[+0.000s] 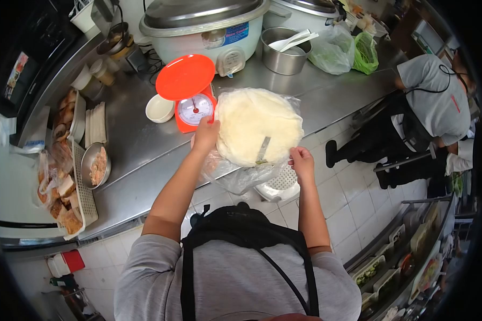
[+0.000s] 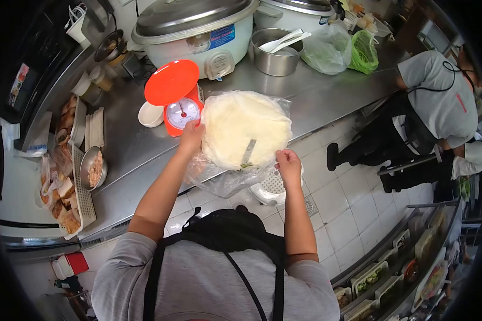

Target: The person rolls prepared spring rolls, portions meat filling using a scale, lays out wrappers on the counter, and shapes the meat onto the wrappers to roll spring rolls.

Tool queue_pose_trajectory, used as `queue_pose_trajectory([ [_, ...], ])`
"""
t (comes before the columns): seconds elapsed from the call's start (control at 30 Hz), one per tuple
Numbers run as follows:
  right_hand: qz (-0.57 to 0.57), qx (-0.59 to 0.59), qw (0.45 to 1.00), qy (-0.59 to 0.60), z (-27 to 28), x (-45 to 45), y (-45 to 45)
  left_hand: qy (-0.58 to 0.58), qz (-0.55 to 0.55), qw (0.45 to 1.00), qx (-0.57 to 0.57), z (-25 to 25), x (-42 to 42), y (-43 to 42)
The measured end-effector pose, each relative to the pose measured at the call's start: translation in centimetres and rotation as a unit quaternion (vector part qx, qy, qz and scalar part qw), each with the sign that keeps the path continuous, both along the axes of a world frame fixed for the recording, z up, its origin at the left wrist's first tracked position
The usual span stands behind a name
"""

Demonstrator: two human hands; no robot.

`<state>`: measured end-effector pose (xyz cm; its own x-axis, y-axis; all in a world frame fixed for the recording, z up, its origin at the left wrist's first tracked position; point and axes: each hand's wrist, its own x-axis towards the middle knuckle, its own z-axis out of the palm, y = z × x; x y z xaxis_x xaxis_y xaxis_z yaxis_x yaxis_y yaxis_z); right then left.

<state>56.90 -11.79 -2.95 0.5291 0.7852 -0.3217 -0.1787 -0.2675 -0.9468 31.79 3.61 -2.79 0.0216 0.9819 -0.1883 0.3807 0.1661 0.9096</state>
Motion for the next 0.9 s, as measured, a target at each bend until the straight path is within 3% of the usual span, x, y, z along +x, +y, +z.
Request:
queue_pose_trajectory([
  [0.03, 0.005, 0.006, 1.0, -0.021, -0.1, 0.2, 0.2, 0.078, -0.021, 0.987, 0.139, 1.4, 0.3, -0.7],
  [0.1, 0.01, 0.017, 0.998, -0.063, -0.9, 0.8, 0.3, 0.227, -0.066, 0.886, 0.399, 3.5, 1.8, -3.0],
  [0.23, 0.014, 0.029, 0.987, -0.16, -0.9, 1.5, 0.5, 0.123, -0.311, 0.861, 0.383, 3.3, 5.9, -6.2],
  [0.3, 0.013, 0.031, 0.975, -0.22, 1.0, 0.8, 0.5, 0.139, -0.303, 0.868, 0.368, 3.6, 8.0, -8.9],
  [0.4, 0.025, 0.113, 0.912, -0.393, 1.9, 0.5, 0.9, 0.155, -0.289, 0.879, 0.347, 2.8, 9.9, -9.2],
  [0.53, 0.033, 0.141, 0.96, -0.241, 2.0, 0.0, 1.6, 0.096, -0.338, 0.9, 0.257, 1.5, 10.7, -7.0],
  [0.67, 0.076, 0.132, 0.971, -0.184, 0.4, -0.4, 1.8, -0.074, -0.246, 0.966, 0.03, 1.3, 12.5, -4.3],
  [0.87, 0.082, 0.128, 0.977, -0.15, -0.1, -2.1, 1.1, 0.07, -0.288, 0.942, 0.156, 2.4, 15.6, -3.0],
  [0.9, 0.072, 0.124, 0.978, -0.15, 0.0, -2.0, 0.9, 0.029, -0.279, 0.952, 0.125, 2.3, 15.6, -2.8],
])
